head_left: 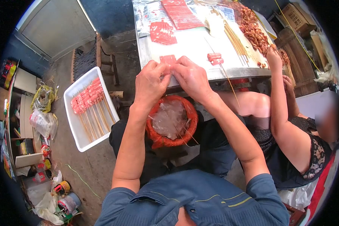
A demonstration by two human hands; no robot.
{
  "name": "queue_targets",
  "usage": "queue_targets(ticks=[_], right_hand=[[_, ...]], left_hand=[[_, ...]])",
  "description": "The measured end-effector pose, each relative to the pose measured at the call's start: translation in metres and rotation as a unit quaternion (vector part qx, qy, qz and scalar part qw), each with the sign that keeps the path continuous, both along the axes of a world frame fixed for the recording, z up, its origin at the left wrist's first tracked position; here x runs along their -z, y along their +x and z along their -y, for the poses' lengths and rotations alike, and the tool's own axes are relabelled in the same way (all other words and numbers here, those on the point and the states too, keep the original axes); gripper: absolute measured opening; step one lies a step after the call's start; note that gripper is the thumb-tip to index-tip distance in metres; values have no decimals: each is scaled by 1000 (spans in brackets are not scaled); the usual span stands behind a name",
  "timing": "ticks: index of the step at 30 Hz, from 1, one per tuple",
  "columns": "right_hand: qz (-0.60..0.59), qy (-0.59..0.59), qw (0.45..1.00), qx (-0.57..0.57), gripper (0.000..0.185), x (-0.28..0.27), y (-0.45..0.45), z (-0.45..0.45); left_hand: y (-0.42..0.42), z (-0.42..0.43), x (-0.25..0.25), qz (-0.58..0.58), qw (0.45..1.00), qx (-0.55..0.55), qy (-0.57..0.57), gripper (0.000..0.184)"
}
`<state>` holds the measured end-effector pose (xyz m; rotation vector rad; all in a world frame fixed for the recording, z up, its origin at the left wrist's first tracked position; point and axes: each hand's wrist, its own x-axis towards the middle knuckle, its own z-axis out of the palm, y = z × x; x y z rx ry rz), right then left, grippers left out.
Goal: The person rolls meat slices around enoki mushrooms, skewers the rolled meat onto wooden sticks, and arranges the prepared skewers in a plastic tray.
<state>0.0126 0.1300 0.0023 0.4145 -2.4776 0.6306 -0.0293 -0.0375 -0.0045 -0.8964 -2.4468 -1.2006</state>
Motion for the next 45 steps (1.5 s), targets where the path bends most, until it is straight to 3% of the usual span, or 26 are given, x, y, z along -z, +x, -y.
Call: queue_targets(ticks=[12,22,31,37,40,45], right_hand=[[-10,-34,999,-27,12,4,-8,-3],[7,-76,997,-28,12,2,-8,-4],[47,-68,996,-10,11,-1,-16,-3],[21,-107,993,-54,11,0,-5,-3],[-1,-97,993,-70,11,0,-3,-3],[36,-64,997,-30,11,-3,-20,-4]], left_hand=[[-2,-12,2,-54,996,-73,0,14],[-10,-10,2,-47,996,-66,-44,12],[1,-6,-2,4,999,-34,29,14],[-6,-4,-3,-18,997,-58,-43,14],[-4,-2,-3,31,998,-32,-48,13],[-3,-4,-6,47,997,-48,38,13]])
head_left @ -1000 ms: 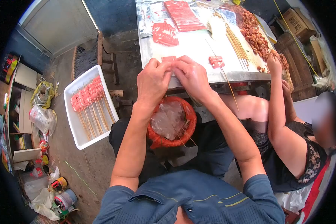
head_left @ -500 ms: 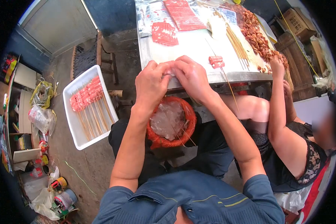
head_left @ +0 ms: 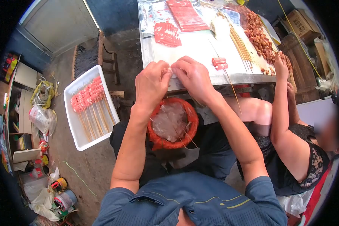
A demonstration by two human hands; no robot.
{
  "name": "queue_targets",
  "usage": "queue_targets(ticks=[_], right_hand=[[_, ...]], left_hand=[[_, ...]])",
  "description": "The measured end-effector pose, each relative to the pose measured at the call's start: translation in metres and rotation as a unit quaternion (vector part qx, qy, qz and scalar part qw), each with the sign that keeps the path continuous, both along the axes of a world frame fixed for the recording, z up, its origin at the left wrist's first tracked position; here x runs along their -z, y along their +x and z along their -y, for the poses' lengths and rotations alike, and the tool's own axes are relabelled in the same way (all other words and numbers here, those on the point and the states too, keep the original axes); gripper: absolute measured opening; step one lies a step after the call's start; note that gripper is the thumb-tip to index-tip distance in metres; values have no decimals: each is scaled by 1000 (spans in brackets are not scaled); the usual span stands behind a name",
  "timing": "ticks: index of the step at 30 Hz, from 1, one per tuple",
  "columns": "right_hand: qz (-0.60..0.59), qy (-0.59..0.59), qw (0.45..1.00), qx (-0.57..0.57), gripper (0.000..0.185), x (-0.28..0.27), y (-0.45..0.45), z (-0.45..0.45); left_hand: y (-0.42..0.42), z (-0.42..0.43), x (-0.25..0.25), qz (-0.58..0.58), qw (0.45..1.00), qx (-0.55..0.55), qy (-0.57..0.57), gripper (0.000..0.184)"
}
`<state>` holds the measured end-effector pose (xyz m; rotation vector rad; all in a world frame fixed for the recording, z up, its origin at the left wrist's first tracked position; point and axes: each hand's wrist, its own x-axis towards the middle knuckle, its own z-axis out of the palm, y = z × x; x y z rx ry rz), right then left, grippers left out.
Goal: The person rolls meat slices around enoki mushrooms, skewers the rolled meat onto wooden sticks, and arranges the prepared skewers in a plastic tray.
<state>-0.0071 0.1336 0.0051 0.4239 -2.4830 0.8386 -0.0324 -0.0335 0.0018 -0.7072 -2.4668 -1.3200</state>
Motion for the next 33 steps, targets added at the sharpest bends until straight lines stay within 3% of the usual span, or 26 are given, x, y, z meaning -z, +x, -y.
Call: queue_targets(ticks=[6,9,13,15,16,18,20,21,23,25,27,30,32,33], right_hand=[[-20,-48,998,19,9,4,-13,2],[-25,-43,998,-25,9,5,-12,3],[10,-22,1000,-16,11,5,-20,2],[15,-23,1000,-5,12,4,-21,2],[46,-88,995,1,13,3,-18,3],[78,-151,985,9,14,-3,-10,3],[220,-266,938,24,20,-15,0,0],[219,-266,938,28,20,-15,3,-2],[236,-399,886,-30,25,-15,10,-5],[240,-413,878,-34,28,-23,17,-5],[242,-426,871,-36,31,-25,22,-7],[244,-422,872,-42,27,-23,32,-16],[190,-307,931,59,24,-25,45,-21],[187,-306,931,61,24,-25,50,-29]], left_hand=[[-11,0,7,-69,993,-41,-86,15],[-17,-1,9,-88,986,-59,-126,18],[-20,-3,7,-116,983,-68,-122,19],[-22,-4,7,-185,981,-22,-55,19],[-22,-4,6,-186,981,-21,-55,19],[-21,-4,3,-115,991,58,32,21],[-19,-1,-1,-47,992,95,64,22],[-18,0,-3,21,987,130,94,24],[-16,0,-4,25,982,156,101,23],[-14,0,-6,28,977,182,108,22],[-11,-1,-8,126,957,213,151,18],[-9,-5,-4,114,956,216,164,16],[-8,-6,-3,124,956,204,169,16],[-8,-7,-2,135,958,187,173,16]])
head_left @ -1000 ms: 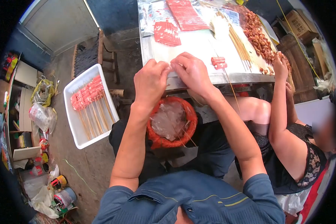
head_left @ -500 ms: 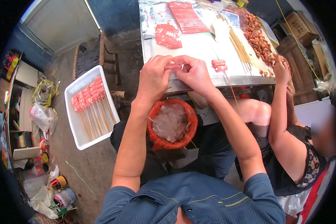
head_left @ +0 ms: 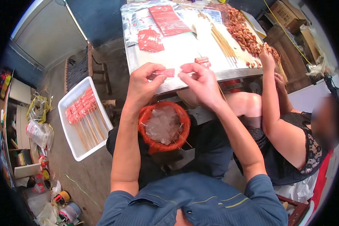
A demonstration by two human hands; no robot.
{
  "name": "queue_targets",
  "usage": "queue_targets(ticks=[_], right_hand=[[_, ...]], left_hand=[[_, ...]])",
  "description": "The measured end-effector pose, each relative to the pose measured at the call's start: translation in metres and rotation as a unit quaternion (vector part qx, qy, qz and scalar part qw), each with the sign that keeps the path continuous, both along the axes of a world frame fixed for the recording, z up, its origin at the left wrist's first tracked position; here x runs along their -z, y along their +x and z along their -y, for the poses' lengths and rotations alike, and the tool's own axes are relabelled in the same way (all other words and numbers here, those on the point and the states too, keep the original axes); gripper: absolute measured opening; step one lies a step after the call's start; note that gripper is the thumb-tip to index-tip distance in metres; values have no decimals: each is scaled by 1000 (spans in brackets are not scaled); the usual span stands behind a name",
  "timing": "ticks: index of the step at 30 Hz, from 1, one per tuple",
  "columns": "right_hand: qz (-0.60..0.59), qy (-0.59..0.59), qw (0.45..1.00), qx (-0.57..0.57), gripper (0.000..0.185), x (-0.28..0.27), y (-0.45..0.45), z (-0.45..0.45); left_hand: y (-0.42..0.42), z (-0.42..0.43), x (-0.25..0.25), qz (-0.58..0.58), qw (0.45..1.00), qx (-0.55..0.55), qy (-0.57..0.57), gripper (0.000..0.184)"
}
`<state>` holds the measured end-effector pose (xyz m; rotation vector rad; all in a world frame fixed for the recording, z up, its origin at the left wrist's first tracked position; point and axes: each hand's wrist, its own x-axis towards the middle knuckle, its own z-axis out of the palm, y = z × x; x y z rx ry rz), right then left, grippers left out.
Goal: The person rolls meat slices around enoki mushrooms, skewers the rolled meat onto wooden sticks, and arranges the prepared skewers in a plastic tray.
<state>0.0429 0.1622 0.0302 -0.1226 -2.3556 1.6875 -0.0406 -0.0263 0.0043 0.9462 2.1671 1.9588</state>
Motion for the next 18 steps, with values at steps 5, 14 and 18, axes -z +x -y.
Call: queue_targets(ticks=[5,14,18], right_hand=[[-66,205,959,187,20,0,19,-57],[58,371,909,182,26,22,-4,-86],[10,278,944,179,19,32,3,-78]], left_hand=[[2,-8,-2,64,994,-21,90,17],[-2,-23,-1,126,978,-41,161,20],[-7,-30,3,129,972,-63,184,21]])
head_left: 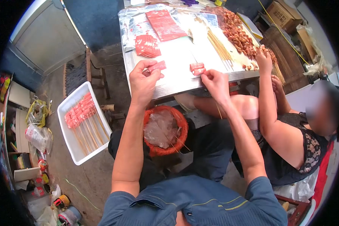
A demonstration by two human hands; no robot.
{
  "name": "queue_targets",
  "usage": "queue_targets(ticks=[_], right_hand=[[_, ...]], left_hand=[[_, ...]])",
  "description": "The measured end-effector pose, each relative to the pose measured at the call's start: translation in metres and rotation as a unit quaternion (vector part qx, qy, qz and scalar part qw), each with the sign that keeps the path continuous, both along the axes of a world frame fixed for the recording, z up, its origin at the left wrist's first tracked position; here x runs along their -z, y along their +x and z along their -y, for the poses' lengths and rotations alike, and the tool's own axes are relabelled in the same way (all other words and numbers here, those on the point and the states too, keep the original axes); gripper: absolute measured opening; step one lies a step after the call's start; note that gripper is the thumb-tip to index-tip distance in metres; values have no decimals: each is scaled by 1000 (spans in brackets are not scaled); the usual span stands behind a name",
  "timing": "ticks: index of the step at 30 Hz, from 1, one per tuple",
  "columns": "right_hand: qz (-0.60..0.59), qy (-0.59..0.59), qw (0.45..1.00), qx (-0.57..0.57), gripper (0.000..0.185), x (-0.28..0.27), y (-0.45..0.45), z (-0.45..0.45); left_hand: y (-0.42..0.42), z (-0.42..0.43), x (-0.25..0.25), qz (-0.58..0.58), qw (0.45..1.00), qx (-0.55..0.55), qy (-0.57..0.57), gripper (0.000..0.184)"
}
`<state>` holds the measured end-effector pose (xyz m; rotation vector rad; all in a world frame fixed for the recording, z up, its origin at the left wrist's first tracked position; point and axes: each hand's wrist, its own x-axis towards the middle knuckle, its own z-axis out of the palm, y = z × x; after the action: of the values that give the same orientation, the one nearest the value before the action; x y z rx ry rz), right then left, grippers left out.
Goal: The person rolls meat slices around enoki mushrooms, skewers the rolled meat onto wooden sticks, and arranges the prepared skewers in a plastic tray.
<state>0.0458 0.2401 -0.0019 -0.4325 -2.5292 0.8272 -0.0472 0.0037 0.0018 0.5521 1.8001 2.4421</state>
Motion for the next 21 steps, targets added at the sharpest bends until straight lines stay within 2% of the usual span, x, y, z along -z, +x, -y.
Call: queue_targets(ticks=[1,4,9,15,21], right_hand=[[0,-1,1000,-5,19,0,6,8],[-100,-79,990,-68,13,-6,34,43],[-163,-33,973,-162,9,-12,55,90],[-171,-26,968,-184,10,-3,57,111],[-154,-43,973,-165,10,1,60,115]], left_hand=[[-1,-1,1,0,1000,-5,-1,21],[-4,-1,5,23,999,-25,29,18],[-6,0,6,85,992,-27,84,16],[-10,4,7,149,971,-7,186,18],[-10,5,6,141,971,-18,192,19]])
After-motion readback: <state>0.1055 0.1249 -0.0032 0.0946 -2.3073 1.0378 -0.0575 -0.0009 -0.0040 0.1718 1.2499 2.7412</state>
